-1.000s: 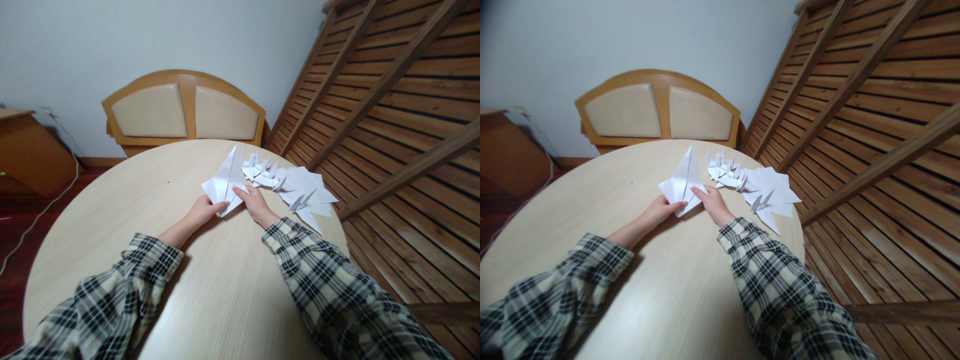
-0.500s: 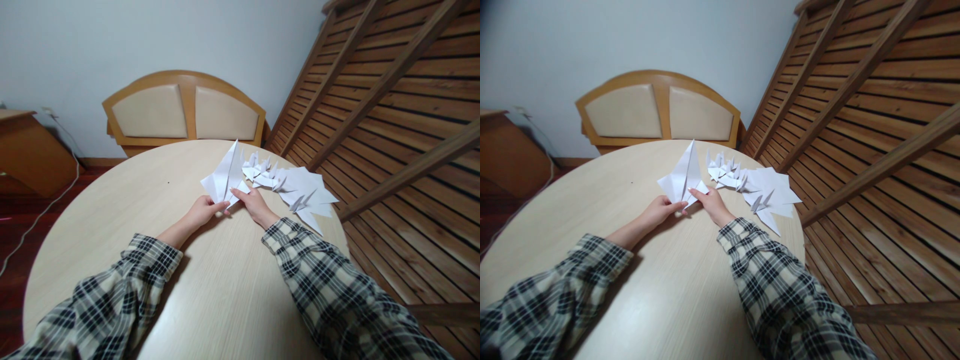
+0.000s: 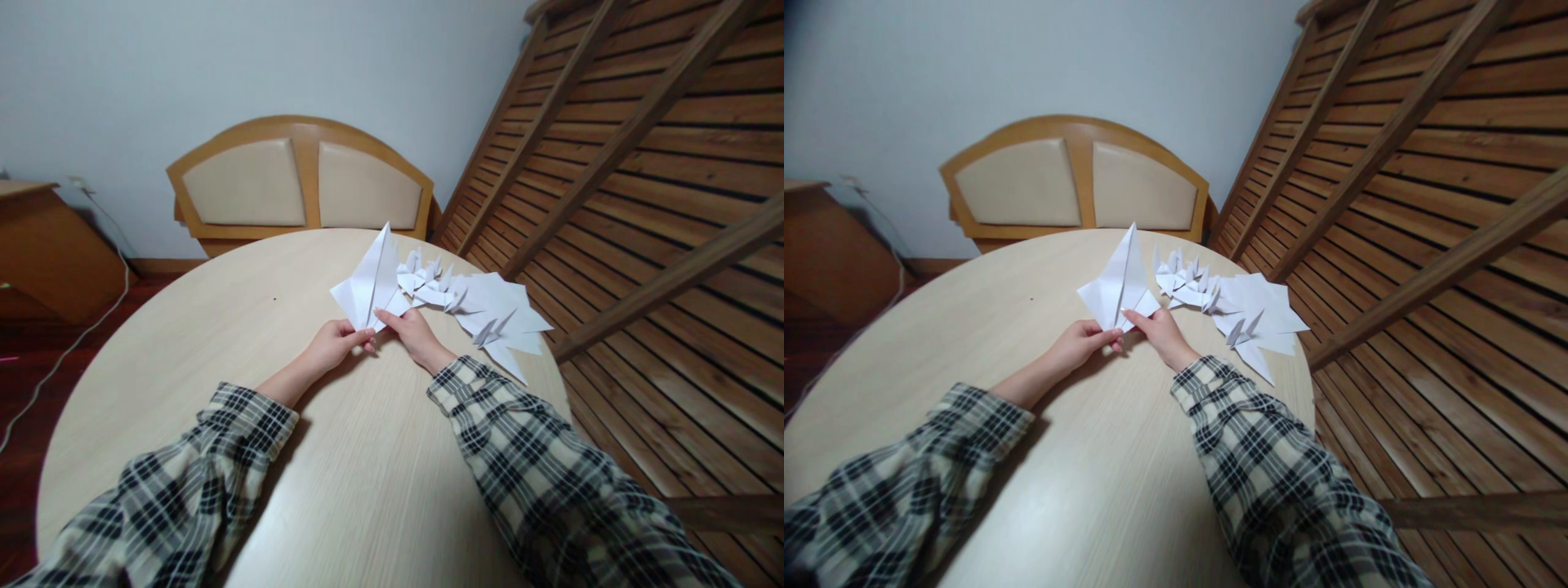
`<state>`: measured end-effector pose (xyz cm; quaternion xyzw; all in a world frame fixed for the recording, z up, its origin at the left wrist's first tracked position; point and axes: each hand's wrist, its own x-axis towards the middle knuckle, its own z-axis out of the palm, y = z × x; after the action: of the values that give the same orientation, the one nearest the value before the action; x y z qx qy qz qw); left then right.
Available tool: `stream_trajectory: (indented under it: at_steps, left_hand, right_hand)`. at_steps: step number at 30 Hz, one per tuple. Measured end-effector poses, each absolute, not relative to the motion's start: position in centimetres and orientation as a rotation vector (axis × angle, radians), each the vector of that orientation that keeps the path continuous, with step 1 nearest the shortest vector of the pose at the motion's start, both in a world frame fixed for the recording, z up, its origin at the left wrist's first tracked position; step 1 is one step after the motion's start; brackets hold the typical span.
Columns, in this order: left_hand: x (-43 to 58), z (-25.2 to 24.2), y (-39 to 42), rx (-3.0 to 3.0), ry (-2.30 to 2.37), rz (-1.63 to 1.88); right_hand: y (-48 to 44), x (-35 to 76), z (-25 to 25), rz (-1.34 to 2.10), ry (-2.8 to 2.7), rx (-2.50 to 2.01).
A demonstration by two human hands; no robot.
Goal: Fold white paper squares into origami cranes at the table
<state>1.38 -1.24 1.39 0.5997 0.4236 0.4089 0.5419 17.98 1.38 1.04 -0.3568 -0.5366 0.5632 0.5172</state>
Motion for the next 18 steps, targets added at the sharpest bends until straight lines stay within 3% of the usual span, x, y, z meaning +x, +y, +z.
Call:
stream_trajectory:
  at_steps: [18]
  left_hand:
    - [1.42, 1.32, -1.26, 1.445, 0.965, 1.031]
  right_hand:
    - [1.07, 18.0, 1.21, 1.392, -1.388, -0.837]
